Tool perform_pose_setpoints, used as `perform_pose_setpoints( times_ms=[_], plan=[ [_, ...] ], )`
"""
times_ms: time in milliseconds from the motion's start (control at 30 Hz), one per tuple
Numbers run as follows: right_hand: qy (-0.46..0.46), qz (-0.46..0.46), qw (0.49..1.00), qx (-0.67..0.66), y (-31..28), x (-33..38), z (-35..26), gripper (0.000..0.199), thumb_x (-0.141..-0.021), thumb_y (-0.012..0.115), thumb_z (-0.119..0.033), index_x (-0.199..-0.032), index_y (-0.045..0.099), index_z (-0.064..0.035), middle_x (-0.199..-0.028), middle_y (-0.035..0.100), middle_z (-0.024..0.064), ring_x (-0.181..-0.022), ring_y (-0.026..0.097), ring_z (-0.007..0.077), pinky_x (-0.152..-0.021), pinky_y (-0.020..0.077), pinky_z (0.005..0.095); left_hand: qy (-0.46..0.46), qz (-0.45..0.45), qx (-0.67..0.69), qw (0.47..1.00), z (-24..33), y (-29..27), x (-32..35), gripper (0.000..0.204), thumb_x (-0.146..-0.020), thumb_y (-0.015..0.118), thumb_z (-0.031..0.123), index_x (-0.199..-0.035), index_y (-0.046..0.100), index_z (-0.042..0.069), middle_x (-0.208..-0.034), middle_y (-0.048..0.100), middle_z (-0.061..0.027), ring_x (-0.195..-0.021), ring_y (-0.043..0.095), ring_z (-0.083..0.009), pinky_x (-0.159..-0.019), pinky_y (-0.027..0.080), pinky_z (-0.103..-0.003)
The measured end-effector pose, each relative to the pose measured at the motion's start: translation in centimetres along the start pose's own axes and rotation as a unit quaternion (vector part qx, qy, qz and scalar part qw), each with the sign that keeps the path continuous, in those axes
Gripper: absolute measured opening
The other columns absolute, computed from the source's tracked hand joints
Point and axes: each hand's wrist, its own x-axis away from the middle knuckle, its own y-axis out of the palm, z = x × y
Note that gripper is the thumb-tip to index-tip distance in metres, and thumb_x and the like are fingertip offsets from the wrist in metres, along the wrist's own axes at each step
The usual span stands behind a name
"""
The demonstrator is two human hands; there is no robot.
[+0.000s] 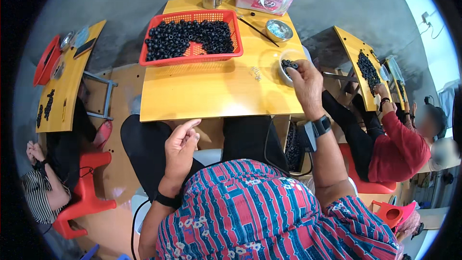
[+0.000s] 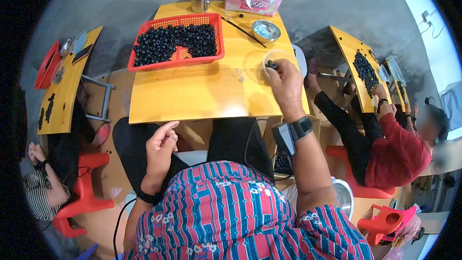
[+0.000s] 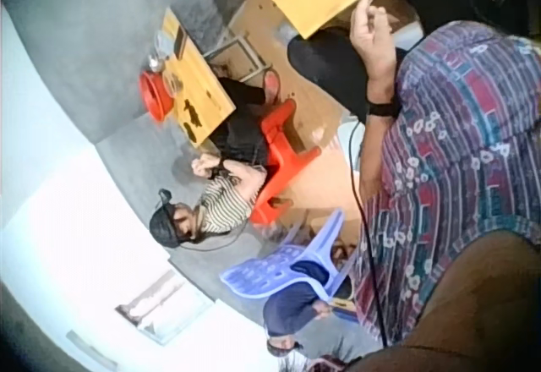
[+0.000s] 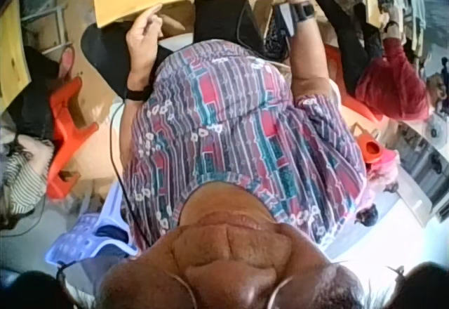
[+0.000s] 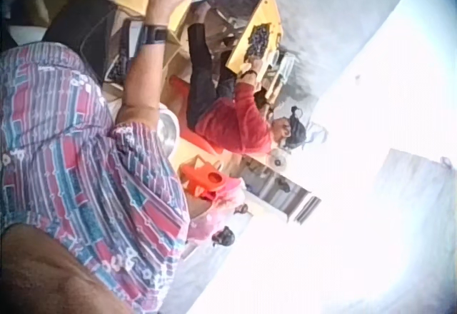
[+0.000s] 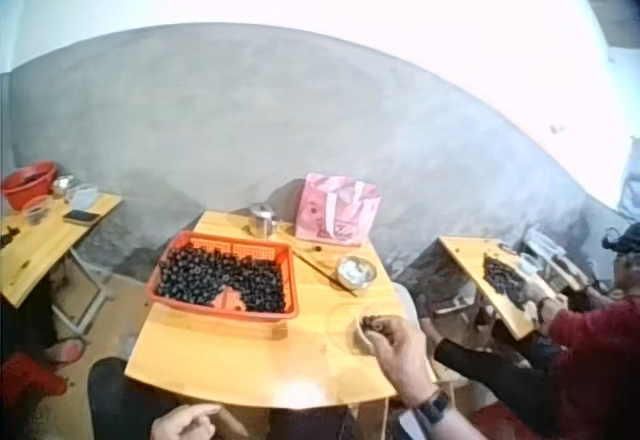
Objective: Assembling small black rubber or plastic industrial components at a production table.
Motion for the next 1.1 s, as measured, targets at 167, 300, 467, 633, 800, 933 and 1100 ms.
perform_pose_setpoints(
  times_ms=[167,300,467,633,800,933,1100],
  plan=[
    [-0.004,0.040,0.970,0.238,-2.1,-3.2,3.2,0.031,-0.078,0.067,-0.011,-0.106,0.060,0.0010,-0.084,0.066,0.0200,-0.077,0.065,0.0331,-0.068,0.0512,0.0379,-0.015,0.006,-0.005,1.000,0.1,0.2,-0.7,0.029,-0.088,0.055,0.000,-0.117,0.060,0.002,-0.082,0.050,0.0040,-0.067,0.043,-0.0007,-0.058,0.039,-0.016],
    [0.010,0.029,0.993,0.115,-1.1,-3.4,3.0,0.028,-0.082,0.065,-0.006,-0.109,0.060,0.0006,-0.081,0.065,0.0134,-0.074,0.064,0.0210,-0.066,0.0499,0.0309,0.005,-0.002,0.000,1.000,-0.7,0.3,-1.4,0.028,-0.089,0.056,0.001,-0.116,0.061,0.003,-0.080,0.049,0.0050,-0.067,0.043,-0.0015,-0.059,0.038,-0.016],
    [0.022,-0.057,0.996,-0.060,2.8,-2.8,-0.9,0.020,-0.081,0.065,0.000,-0.101,0.064,0.0025,-0.083,0.062,0.0047,-0.070,0.056,0.0071,-0.064,0.0467,0.0210,-0.010,-0.008,0.014,1.000,-0.9,0.0,-2.3,0.029,-0.089,0.055,0.002,-0.118,0.060,0.003,-0.080,0.049,0.0054,-0.067,0.043,-0.0018,-0.060,0.038,-0.016],
    [-0.059,-0.180,0.982,-0.011,6.4,-3.9,-6.7,0.012,-0.080,0.065,-0.002,-0.092,0.067,-0.0007,-0.079,0.061,0.0101,-0.068,0.060,0.0163,-0.061,0.0466,0.0258,-0.034,-0.028,0.042,0.998,-0.4,-0.6,-3.7,0.028,-0.090,0.052,0.002,-0.118,0.059,0.001,-0.078,0.049,0.0045,-0.068,0.044,-0.0021,-0.062,0.039,-0.016],
    [-0.101,-0.227,0.969,-0.009,11.2,-6.8,-7.9,0.014,-0.076,0.064,-0.003,-0.090,0.067,-0.0013,-0.082,0.062,0.0136,-0.072,0.062,0.0259,-0.066,0.0489,0.0323,-0.080,-0.017,0.106,0.991,0.0,-1.3,-4.8,0.029,-0.090,0.052,0.000,-0.118,0.059,0.001,-0.079,0.050,0.0043,-0.069,0.045,-0.0024,-0.064,0.041,-0.017],
    [-0.176,-0.286,0.941,0.037,14.8,-9.4,-7.3,0.015,-0.077,0.064,-0.002,-0.092,0.065,-0.0001,-0.085,0.063,0.0120,-0.071,0.061,0.0212,-0.064,0.0479,0.0302,-0.093,-0.026,0.099,0.990,0.6,-1.9,-5.4,0.030,-0.090,0.052,-0.001,-0.118,0.059,0.000,-0.079,0.049,0.0046,-0.070,0.045,-0.0023,-0.064,0.041,-0.018],
    [-0.202,-0.356,0.911,0.052,19.4,-11.1,-6.6,0.019,-0.076,0.064,-0.002,-0.094,0.066,-0.0002,-0.085,0.063,0.0131,-0.078,0.063,0.0251,-0.070,0.0502,0.0325,-0.087,-0.028,0.097,0.991,0.5,-2.1,-5.4,0.029,-0.090,0.051,-0.001,-0.118,0.059,-0.001,-0.079,0.048,0.0046,-0.069,0.045,-0.0023,-0.063,0.040,-0.017]
  ],
)
